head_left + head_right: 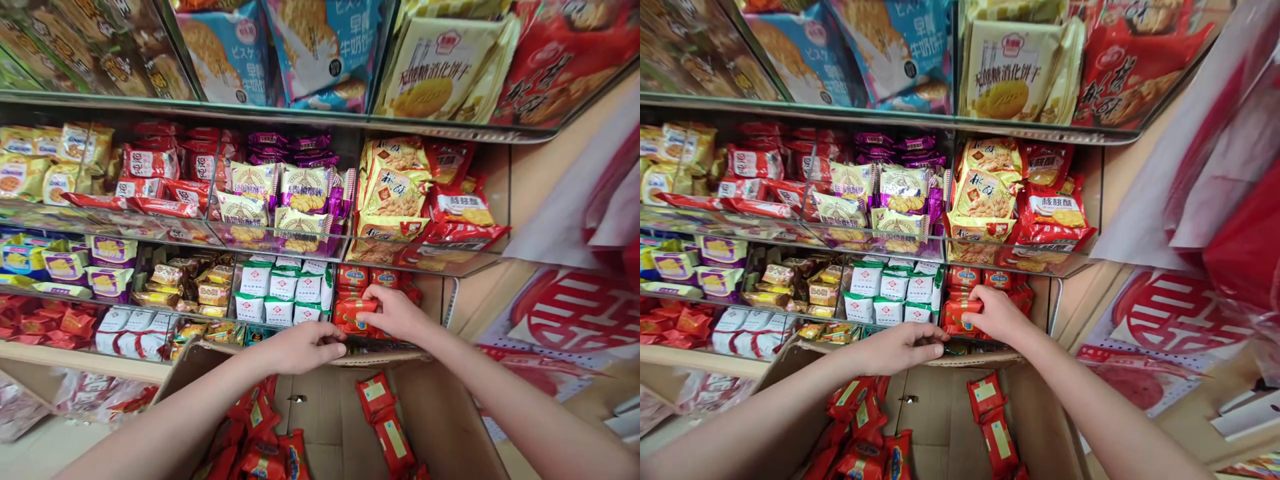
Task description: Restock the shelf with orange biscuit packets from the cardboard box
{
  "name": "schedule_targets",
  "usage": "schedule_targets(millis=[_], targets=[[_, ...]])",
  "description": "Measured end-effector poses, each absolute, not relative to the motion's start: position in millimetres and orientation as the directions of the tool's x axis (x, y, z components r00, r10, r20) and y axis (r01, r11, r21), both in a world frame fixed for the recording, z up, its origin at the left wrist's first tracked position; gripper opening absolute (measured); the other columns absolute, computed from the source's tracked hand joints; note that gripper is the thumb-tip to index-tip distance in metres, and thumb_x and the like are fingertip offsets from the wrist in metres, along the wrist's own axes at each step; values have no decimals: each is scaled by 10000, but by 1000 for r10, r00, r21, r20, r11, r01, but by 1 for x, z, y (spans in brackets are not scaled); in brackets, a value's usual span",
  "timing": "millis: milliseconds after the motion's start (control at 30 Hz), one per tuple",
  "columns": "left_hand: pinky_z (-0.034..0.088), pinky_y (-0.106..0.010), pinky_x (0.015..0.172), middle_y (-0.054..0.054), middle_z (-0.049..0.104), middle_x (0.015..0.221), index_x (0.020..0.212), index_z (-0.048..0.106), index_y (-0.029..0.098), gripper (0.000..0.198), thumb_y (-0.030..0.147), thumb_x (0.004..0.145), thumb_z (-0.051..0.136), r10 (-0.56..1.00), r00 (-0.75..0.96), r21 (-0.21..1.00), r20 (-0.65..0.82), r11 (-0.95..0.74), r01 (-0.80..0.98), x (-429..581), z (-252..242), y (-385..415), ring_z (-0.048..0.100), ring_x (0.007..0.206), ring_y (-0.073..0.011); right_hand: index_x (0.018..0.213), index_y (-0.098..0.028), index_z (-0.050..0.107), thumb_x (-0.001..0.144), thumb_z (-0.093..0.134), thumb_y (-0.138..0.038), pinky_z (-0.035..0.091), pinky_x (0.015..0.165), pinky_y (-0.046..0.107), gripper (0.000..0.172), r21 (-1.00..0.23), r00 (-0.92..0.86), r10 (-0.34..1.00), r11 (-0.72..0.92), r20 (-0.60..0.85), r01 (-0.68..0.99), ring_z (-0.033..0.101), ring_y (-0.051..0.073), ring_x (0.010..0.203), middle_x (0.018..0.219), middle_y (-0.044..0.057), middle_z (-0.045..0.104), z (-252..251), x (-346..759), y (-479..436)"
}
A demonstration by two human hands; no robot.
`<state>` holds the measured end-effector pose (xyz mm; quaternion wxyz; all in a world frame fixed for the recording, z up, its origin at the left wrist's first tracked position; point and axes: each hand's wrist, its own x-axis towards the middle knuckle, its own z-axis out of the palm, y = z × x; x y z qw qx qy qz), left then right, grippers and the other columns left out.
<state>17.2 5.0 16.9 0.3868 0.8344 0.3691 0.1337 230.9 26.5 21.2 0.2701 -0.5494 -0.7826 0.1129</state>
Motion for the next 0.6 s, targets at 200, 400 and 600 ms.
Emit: schedule_targets(millis=[200,400,600], targets=[[423,-235,701,-31,611,847,1039,565,161,359,406,794,473,751,660,844,-31,-335,420,13,9,-4,549,773,-141,720,-183,501,637,682,-332,424,423,205,249,-1000,161,987,19,22,22,486,86,452,572,-38,563,20,253,23],[429,-247,719,-41,627,879,1015,582,163,345,400,787,478,763,646,826,-10,-358,435,13,9,-10,562,796,-152,703,-126,549,578,688,-96,547,556,258,190,-881,242,970,93,-25,-464,620,150,567,617,42,636,28,235,44],[442,-234,711,-44,648,891,1001,602,166,328,377,775,490,774,632,816,26,-382,434,11,4,-14,580,789,-151,682,-193,525,480,729,-90,559,650,273,305,-841,253,962,221,104,-495,615,132,650,639,-41,629,30,208,63]])
